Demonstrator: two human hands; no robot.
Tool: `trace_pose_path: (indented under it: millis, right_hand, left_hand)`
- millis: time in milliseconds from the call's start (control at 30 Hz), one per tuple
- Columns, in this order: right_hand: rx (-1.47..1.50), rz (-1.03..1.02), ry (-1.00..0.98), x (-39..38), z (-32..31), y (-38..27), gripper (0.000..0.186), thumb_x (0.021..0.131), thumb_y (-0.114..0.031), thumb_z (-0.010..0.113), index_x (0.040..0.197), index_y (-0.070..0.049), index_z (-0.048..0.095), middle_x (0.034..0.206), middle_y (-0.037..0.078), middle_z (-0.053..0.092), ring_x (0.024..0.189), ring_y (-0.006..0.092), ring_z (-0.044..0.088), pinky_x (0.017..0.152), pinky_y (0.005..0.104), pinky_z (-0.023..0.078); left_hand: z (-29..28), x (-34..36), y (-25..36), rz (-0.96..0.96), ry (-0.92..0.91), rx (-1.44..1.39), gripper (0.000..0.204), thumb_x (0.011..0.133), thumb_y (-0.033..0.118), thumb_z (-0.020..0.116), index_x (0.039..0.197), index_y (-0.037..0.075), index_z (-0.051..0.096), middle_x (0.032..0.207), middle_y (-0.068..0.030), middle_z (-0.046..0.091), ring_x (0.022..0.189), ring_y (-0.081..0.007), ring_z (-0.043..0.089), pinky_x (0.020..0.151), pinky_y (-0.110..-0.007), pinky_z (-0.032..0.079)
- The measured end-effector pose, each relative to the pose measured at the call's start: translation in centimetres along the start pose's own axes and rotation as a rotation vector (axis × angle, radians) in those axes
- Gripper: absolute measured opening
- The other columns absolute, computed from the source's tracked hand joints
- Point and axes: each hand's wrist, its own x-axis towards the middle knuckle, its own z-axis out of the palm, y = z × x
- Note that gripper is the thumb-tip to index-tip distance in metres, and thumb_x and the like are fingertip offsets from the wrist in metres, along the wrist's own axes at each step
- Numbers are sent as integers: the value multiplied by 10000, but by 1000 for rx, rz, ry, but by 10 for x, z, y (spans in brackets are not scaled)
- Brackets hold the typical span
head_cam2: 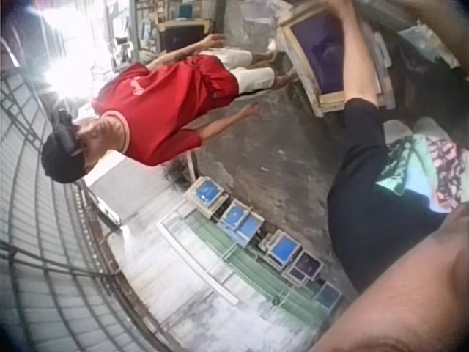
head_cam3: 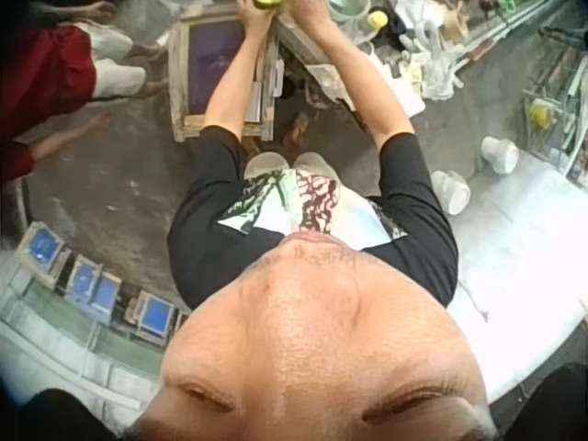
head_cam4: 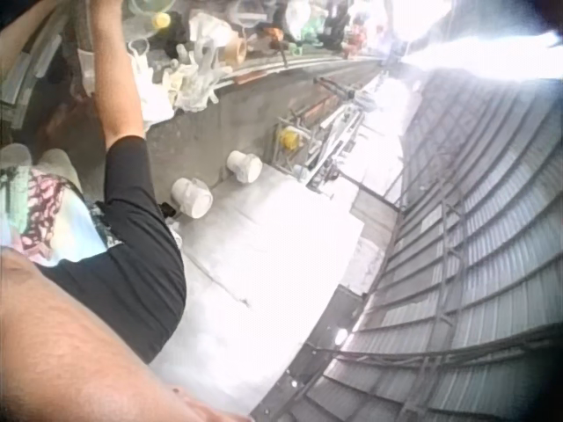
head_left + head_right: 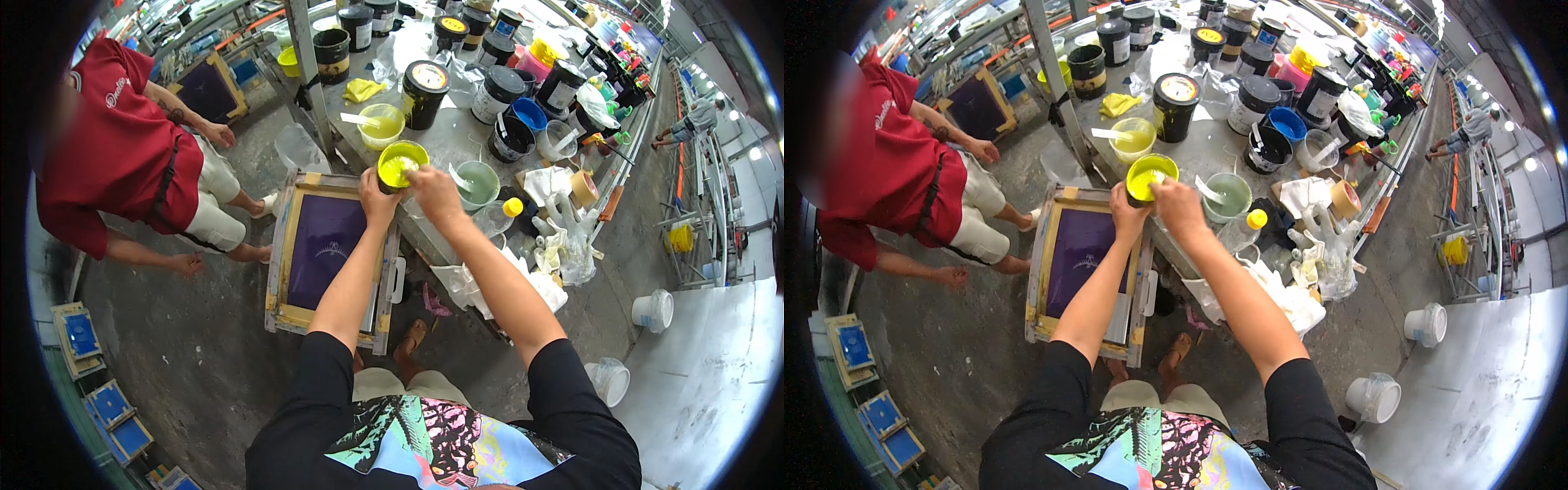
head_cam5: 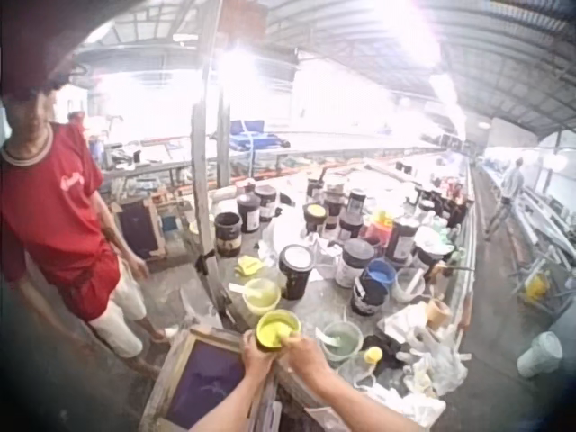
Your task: The person pours yellow ink onto a screen-printing frame, then uses a squeegee to pull the ink across the mesh and print a design onto purple fabric laid on a conveyor. The process is repeated across multiple fabric pieces.
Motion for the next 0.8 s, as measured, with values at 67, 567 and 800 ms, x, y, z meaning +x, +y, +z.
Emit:
trace_pose_path:
  millis: [67,567,800]
  right_hand:
    - [30,27,47,6,-24,4,192,918,-100,649,1056,-74,780,925,181,727,845,392,727,774,478,589]
    - [579,264,-192,-32,-21,-122,163,898,-118,702,973,0,784,892,228,744,811,382,746,760,426,592]
    - [576,197,-285,-47,-2,-167,200,910,-155,719,1008,5,787,891,212,759,784,332,762,737,390,587]
  left_hand:
    - [-8,-2,6,33,62,-55,851,624,163,943,1387,71,578,1359,-132,608,1279,-372,565,1096,-470,432]
    - [-194,-91,6,-23,-68,52,842,649,242,987,1354,26,579,1294,-122,618,1185,-341,597,1013,-474,475]
    - [-261,-127,-19,-101,-56,53,827,660,276,995,1330,4,593,1295,-144,621,1200,-370,597,1037,-489,468]
